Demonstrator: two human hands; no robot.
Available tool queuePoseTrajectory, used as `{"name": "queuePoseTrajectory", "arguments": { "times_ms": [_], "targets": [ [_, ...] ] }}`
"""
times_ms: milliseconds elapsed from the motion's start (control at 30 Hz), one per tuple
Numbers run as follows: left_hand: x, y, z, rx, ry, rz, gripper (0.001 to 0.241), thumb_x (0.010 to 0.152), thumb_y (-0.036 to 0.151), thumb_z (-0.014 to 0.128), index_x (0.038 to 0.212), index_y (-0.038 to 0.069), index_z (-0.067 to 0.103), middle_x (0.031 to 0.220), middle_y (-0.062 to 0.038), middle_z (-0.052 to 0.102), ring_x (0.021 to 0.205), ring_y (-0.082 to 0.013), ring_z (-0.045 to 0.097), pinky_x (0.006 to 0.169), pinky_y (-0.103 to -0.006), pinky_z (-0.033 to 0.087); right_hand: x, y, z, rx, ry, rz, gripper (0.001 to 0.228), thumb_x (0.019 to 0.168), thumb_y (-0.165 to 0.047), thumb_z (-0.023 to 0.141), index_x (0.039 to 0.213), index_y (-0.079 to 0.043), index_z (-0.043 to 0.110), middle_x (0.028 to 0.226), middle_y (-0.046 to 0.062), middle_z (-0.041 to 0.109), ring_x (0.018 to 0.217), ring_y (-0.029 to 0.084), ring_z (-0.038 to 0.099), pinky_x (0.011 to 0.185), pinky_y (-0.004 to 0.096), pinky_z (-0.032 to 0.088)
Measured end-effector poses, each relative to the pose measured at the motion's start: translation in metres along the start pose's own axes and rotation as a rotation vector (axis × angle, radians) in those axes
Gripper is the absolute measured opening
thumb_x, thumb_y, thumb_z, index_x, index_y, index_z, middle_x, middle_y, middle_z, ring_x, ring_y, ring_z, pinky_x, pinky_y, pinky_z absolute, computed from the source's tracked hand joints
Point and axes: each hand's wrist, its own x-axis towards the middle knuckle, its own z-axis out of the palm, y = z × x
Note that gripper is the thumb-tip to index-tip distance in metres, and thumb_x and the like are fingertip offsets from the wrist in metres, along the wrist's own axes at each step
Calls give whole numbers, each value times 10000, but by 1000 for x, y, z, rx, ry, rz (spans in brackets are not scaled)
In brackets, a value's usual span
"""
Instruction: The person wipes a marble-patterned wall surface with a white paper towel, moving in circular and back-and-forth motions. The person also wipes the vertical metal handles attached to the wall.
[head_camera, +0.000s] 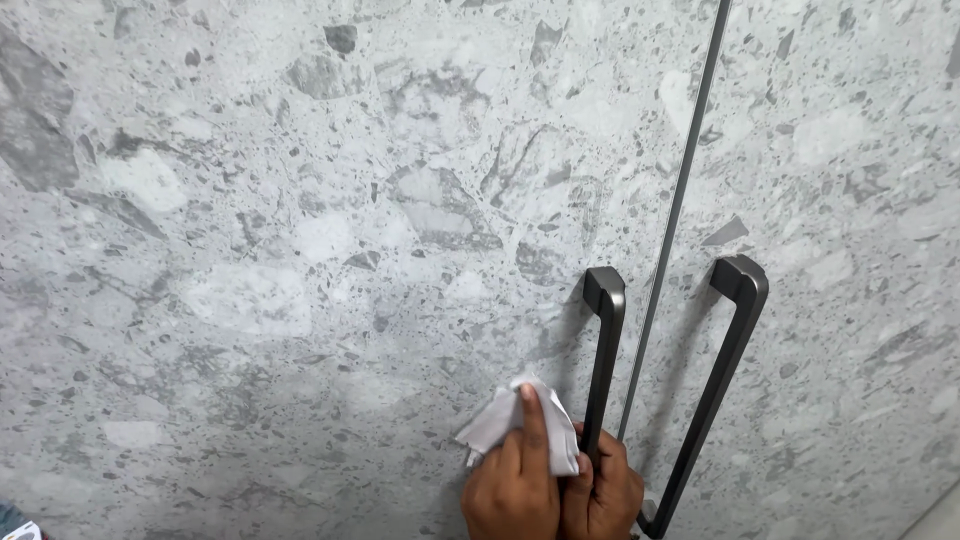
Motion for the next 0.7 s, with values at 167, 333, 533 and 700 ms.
{"name": "queuePoseTrajectory", "arguments": {
  "times_ms": [167, 333, 533, 700],
  "targets": [
    [6, 4, 1, -99, 101, -49, 655, 913, 257, 685, 1502, 39, 500, 750, 21, 630, 583, -123, 628, 505, -305, 534, 5, -4, -4, 60, -78, -28, 303, 1022, -223, 540, 1185, 17, 629, 798, 81, 755, 633, 148, 734, 591, 287, 558],
    [4, 3, -8, -72, -3, -39, 642, 904, 179, 672, 1522, 107, 512, 709, 19, 579, 534, -145, 579, 500, -316, 527, 6, 0, -8, -14, -95, -83, 265, 1038, -197, 520, 1176, 12, 606, 759, 93, 688, 615, 181, 681, 584, 317, 520],
    [5, 4, -15, -15, 31, 7, 645, 915, 194, 656, 1541, 156, 507, 705, 9, 528, 547, -158, 551, 514, -323, 513, 10, -6, -9, 24, -120, -131, 261, 1070, -189, 494, 1209, 18, 571, 785, 108, 668, 632, 196, 653, 606, 327, 510],
    [28, 8, -22, -43, 88, 39, 709, 938, 260, 671, 1578, 81, 424, 732, 0, 520, 563, -149, 539, 519, -328, 499, 13, -14, -7, 14, -110, -115, 247, 1078, -190, 505, 1197, 17, 571, 765, 98, 667, 625, 181, 642, 605, 318, 502]
  ]
}}
